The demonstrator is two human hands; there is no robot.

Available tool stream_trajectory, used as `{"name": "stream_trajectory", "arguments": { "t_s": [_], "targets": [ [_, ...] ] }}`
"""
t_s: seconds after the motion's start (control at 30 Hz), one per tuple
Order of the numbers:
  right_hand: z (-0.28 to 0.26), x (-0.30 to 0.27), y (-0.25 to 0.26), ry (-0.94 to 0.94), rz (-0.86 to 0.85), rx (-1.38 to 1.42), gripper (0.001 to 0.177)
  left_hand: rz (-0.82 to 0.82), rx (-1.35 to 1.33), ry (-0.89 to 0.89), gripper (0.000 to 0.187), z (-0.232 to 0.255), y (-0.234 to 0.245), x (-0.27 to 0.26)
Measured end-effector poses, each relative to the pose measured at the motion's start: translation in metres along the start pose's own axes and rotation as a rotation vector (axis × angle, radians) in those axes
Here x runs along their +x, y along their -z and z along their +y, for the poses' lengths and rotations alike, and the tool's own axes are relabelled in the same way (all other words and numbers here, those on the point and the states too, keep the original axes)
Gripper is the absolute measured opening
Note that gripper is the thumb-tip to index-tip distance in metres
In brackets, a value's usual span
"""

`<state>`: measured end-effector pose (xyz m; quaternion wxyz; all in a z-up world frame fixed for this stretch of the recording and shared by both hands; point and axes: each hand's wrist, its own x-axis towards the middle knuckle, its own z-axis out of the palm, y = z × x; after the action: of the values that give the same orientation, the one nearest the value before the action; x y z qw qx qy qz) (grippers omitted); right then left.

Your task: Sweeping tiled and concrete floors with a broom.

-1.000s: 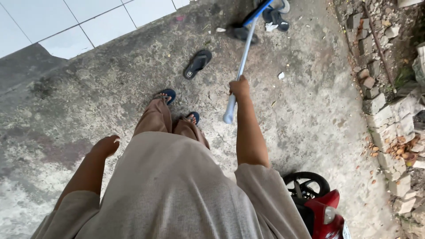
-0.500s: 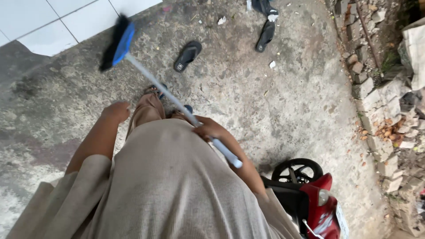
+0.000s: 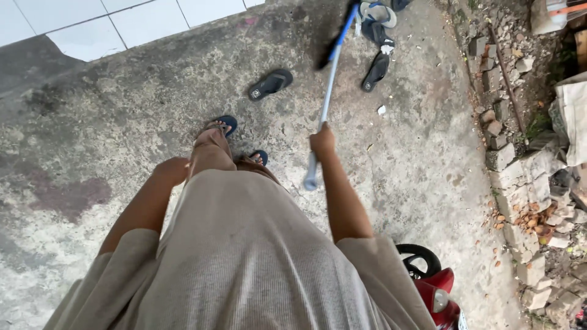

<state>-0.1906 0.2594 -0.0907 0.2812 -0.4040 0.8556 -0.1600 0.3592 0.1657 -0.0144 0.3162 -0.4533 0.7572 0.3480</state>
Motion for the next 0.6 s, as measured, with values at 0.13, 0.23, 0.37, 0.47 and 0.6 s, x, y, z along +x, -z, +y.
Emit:
{"name": "stream_trajectory", "arguments": {
  "t_s": [0.13,0.23,0.37,0.47,0.6],
  "targets": [
    [-0.139,-0.115,0.090,-0.332,-0.089,0.409,0.081,-0.034,-0.149,0.194,0.043,-0.049,-0.025,-0.054],
    [-0.161,-0.170,0.159,-0.422,-0.279,0.649,0.089,-0.141,-0.144,0.304,0.044,-0.059,-0.028,-0.090],
    [-0.182,-0.213,0.174,-0.445,-0.682,0.550,0.079,-0.223,-0.098,0.325,0.044,-0.068,-0.035,-0.082],
    [-0.165,-0.212,0.117,-0.323,-0.900,0.485,0.075,-0.180,-0.175,0.332,0.045,-0.041,-0.022,-0.050],
    [-0.187,-0.207,0.085,-0.082,-0.990,0.141,0.075,0.132,-0.264,-0.016,0.043,-0.003,-0.011,-0.006]
  ]
}}
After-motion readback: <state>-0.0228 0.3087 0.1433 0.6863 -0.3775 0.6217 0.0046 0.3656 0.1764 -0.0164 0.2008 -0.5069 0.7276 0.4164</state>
